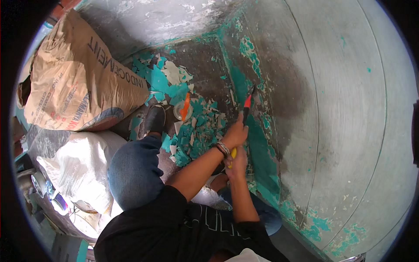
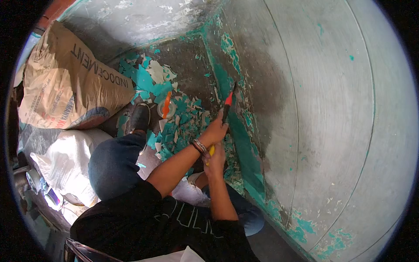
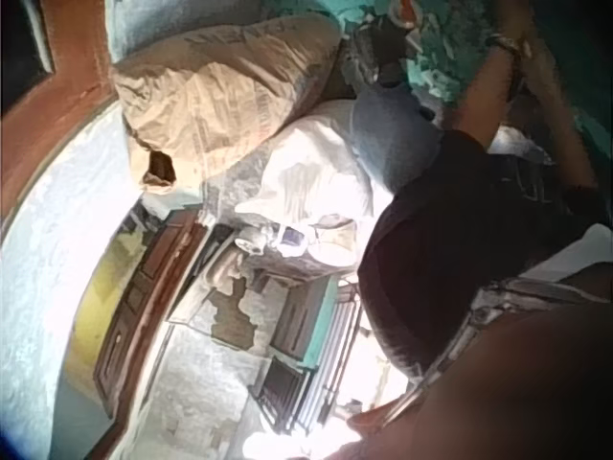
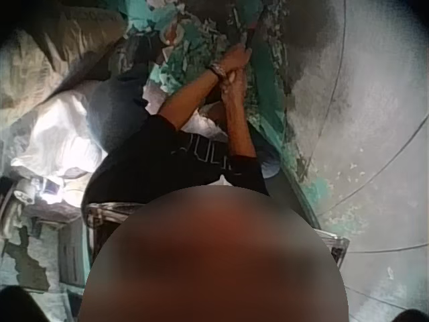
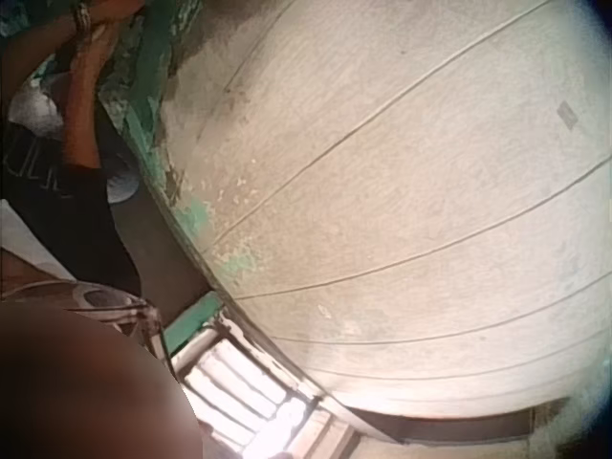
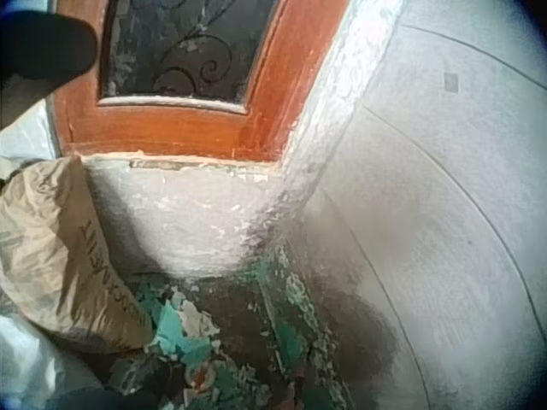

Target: The person scrapes old paint and plaster from a wall and floor corner using a scraper and a hammer.

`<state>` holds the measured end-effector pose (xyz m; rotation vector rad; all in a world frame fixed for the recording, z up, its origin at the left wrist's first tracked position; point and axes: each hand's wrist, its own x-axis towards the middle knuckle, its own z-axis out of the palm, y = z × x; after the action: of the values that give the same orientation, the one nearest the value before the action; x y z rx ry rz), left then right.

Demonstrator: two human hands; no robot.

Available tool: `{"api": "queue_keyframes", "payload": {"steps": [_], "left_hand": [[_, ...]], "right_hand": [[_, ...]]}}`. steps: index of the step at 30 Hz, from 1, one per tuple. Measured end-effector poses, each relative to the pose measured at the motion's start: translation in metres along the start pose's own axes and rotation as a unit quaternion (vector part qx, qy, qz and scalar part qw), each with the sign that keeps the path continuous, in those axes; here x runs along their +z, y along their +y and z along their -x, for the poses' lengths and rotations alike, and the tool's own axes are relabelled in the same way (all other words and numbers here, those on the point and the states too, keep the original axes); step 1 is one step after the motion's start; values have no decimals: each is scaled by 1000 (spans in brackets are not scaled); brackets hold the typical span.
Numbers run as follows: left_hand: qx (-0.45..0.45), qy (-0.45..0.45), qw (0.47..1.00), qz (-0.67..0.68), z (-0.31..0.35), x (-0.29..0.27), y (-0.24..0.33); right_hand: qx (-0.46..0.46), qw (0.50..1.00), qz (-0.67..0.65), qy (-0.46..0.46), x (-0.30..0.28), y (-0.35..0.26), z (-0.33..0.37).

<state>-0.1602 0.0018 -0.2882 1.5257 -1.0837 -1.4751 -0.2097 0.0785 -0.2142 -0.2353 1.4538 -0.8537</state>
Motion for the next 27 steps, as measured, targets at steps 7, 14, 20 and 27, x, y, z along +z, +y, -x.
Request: {"api": "queue_keyframes", "payload": {"steps": [7,14,20,27], "left_hand": [[-137,-87,974,157,-12,-34,46],[-88,-71,883,456,-13,-17,59],[-129,-83,869,471,-33,-40,64],[-105,-156,914,359,-22,-56,59]], "right_hand": [[33,991,-116,-60,14,-37,3],[105,843,-467,-245,34,-68,35],[68,860,-454,-222,75,-69,37],[43,907,-382,-173,80,-51,48]]}}
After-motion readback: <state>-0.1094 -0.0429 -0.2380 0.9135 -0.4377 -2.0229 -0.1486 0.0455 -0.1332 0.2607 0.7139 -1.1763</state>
